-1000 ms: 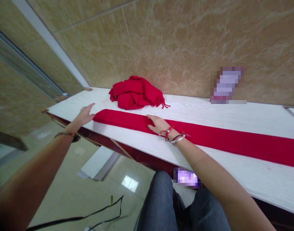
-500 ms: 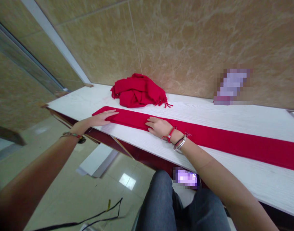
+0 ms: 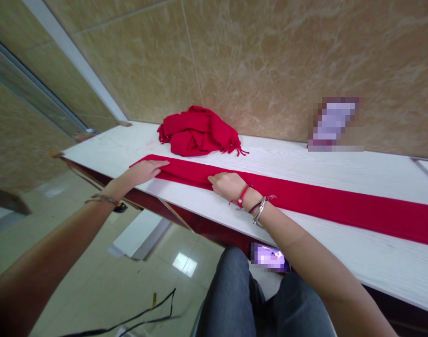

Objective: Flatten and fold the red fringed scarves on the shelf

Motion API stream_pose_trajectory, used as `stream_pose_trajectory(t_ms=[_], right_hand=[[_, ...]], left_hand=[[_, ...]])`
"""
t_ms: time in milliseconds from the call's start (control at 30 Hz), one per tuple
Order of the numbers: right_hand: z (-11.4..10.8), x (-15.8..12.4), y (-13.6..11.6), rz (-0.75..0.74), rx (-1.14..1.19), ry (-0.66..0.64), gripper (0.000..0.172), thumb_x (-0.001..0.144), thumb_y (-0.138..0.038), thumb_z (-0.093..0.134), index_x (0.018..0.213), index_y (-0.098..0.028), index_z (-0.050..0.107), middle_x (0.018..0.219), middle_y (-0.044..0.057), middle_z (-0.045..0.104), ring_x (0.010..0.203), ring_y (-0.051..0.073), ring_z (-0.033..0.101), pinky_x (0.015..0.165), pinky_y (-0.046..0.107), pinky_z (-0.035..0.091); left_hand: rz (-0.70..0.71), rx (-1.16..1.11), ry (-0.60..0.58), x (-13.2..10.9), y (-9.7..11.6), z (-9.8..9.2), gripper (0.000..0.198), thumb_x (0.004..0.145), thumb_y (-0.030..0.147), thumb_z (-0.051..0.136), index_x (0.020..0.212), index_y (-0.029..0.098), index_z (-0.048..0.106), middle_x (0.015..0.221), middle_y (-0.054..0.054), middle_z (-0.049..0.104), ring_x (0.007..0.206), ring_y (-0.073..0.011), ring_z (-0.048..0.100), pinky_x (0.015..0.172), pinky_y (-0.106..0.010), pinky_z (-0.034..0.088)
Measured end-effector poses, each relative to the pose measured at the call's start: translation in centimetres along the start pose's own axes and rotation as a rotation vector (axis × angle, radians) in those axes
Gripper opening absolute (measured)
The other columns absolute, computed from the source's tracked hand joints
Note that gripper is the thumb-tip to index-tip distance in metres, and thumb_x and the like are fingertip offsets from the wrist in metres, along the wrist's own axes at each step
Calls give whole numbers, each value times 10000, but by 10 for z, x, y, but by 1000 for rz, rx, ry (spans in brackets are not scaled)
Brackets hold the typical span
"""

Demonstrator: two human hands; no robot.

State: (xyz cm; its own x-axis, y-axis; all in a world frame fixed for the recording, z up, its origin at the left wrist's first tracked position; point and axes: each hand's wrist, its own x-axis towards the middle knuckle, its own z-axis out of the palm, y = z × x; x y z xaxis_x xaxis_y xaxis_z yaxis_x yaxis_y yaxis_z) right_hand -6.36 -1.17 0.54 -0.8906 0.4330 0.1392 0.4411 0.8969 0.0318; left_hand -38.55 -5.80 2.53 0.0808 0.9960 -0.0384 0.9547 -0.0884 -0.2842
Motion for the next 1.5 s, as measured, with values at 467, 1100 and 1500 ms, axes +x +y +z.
stream_pose_trajectory(t_ms=[467, 1100, 1500], right_hand=[[0, 71, -54, 8, 29, -21, 337, 907, -133, 338, 1071, -106, 631, 1068, 142, 642, 1026, 228, 570, 775, 324, 488], [5, 72, -45, 3, 64, 53, 326, 911, -134, 343, 1054, -106, 634, 1050, 143, 649, 1013, 210, 585, 788, 288, 471], [18, 67, -37, -128, 127, -7, 405, 928, -187, 364, 1305, -197, 509, 1408, 89, 442, 1304, 212, 381, 1057, 415, 315]], left_hand=[[111, 33, -3, -10, -7, 23, 526, 882, 194, 256, 1375, 77, 396, 1450, -93, 365, 1342, -158, 325, 1108, -302, 262], [-60, 29, 36, -22, -40, 32, 606, 802, -3, 204, 1386, 34, 359, 1439, -129, 372, 1331, -153, 344, 1107, -290, 274], [-240, 16, -155, -24, -38, 29, 658, 752, 63, 321, 1408, 20, 313, 1439, -167, 363, 1346, -234, 301, 1105, -313, 267]])
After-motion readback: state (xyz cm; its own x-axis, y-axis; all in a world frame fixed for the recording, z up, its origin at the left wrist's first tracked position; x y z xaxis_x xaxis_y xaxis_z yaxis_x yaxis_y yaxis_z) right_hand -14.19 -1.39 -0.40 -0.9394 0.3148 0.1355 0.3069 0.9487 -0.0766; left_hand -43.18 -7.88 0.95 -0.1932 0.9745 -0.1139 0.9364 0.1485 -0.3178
